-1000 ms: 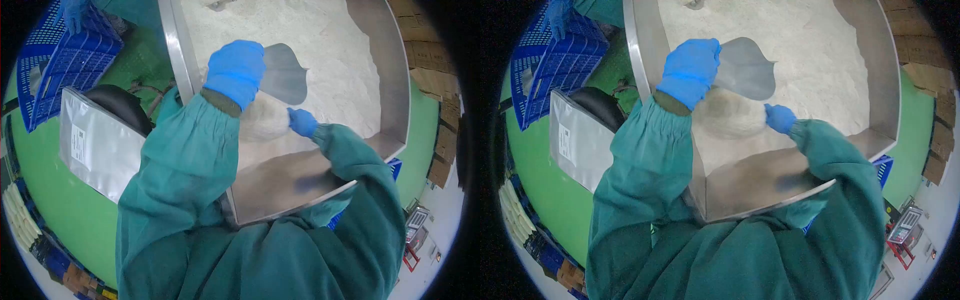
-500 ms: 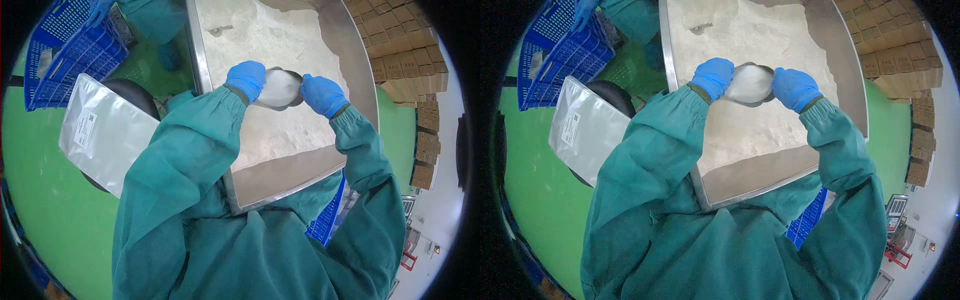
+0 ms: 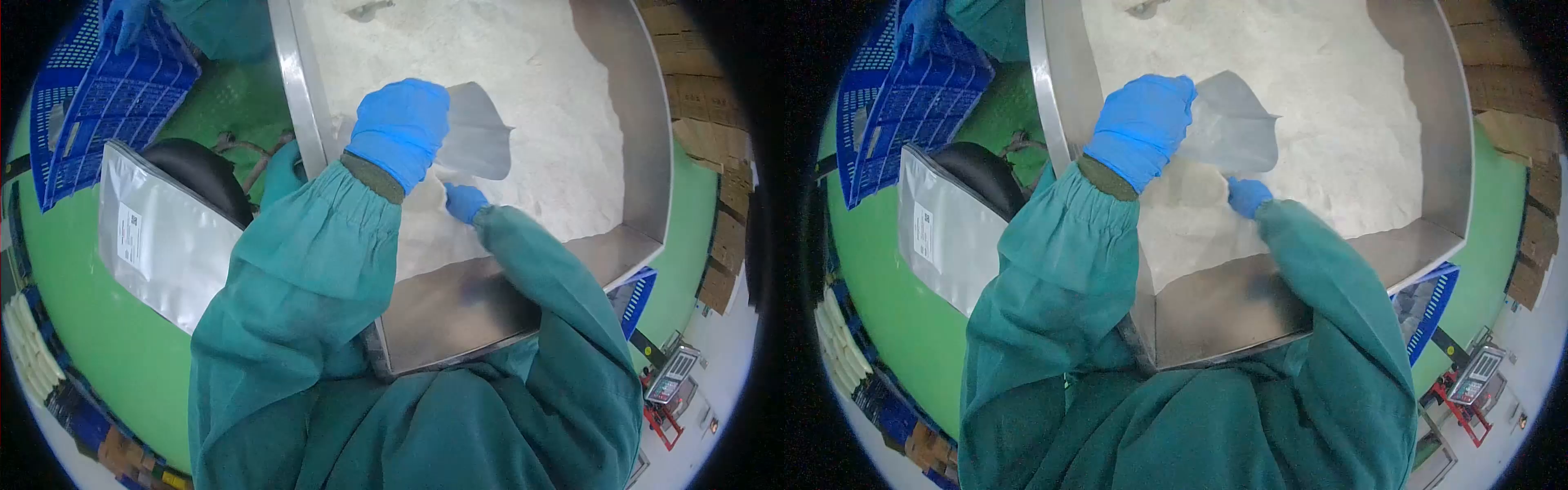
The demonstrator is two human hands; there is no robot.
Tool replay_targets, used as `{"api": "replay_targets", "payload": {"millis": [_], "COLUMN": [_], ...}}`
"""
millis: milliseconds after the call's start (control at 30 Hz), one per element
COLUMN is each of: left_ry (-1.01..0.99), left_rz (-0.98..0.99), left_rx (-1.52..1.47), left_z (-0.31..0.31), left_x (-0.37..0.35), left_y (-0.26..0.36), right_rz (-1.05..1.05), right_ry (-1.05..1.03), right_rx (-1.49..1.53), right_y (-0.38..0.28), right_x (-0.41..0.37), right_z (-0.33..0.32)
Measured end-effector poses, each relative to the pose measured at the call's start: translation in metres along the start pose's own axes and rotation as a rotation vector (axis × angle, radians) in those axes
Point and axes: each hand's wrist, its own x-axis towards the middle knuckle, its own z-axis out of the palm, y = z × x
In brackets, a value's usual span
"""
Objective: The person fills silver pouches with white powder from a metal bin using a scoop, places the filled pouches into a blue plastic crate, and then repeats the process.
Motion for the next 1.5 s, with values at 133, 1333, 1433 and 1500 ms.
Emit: {"api": "replay_targets", "payload": {"millis": [133,1333,1433,1500], "left_ry": [-0.011,-0.043,0.041,0.096], "left_rz": [0.010,0.163,0.123,0.183], "left_rx": [0.050,0.256,0.177,0.173], "left_z": [0.002,-0.137,-0.081,-0.040], "left_x": [0.002,-0.104,-0.166,-0.205], "left_y": [0.001,0.068,0.087,0.094], "right_rz": [-0.001,0.203,0.008,0.108], "right_ry": [-0.039,0.425,0.381,0.284], "right_rx": [-0.059,0.397,0.211,0.157], "right_y": [0.009,-0.073,-0.069,-0.061], "right_x": [-0.042,-0.243,-0.297,-0.313], "right_z": [-0.032,-0.306,-0.260,-0.219]}}
